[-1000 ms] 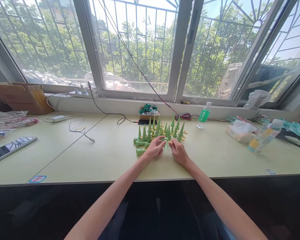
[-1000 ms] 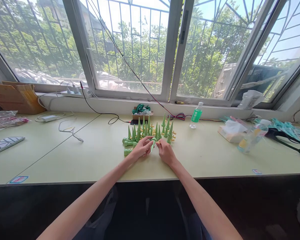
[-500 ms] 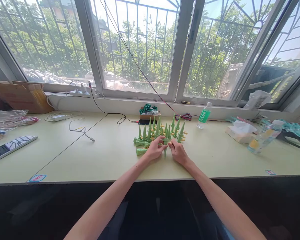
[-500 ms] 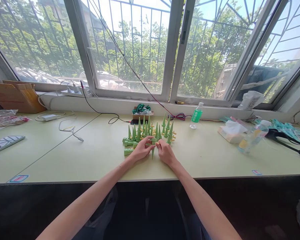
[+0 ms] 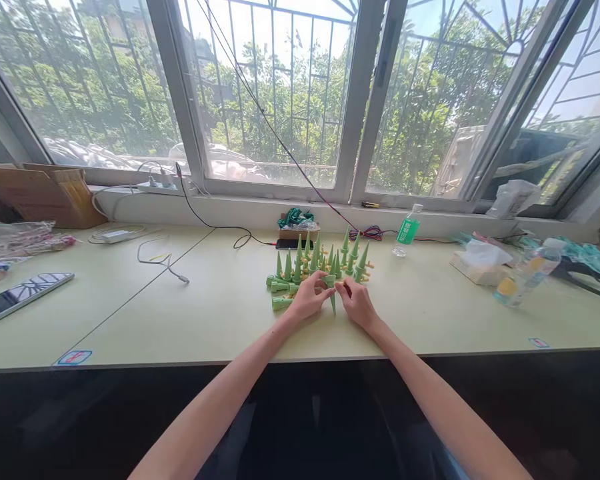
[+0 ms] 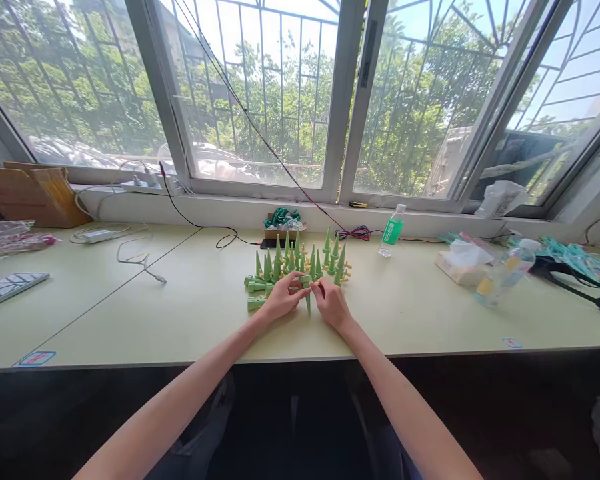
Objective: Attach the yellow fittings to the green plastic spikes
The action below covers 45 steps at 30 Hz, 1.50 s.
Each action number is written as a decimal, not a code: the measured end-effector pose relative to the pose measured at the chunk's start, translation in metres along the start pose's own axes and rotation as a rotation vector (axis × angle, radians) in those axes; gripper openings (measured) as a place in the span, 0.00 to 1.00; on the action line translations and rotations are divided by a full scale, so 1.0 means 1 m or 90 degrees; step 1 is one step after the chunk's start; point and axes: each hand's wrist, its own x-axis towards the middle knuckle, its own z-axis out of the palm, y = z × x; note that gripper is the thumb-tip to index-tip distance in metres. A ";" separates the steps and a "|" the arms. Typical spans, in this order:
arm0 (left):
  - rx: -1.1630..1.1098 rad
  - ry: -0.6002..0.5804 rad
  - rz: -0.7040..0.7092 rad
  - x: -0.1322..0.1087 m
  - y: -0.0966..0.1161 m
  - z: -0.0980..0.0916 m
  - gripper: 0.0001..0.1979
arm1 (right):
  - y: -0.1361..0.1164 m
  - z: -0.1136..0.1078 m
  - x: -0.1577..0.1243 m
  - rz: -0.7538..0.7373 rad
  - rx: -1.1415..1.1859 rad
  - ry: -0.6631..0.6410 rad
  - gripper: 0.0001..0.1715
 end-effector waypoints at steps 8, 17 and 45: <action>-0.029 0.010 -0.009 -0.001 0.007 -0.001 0.22 | -0.003 -0.001 0.001 0.001 0.045 -0.011 0.18; -0.110 -0.016 -0.038 -0.002 0.009 0.000 0.23 | 0.004 0.000 0.002 0.000 0.030 0.025 0.18; -0.378 -0.108 -0.174 0.002 0.011 -0.003 0.30 | -0.002 -0.004 -0.002 -0.052 0.030 0.062 0.17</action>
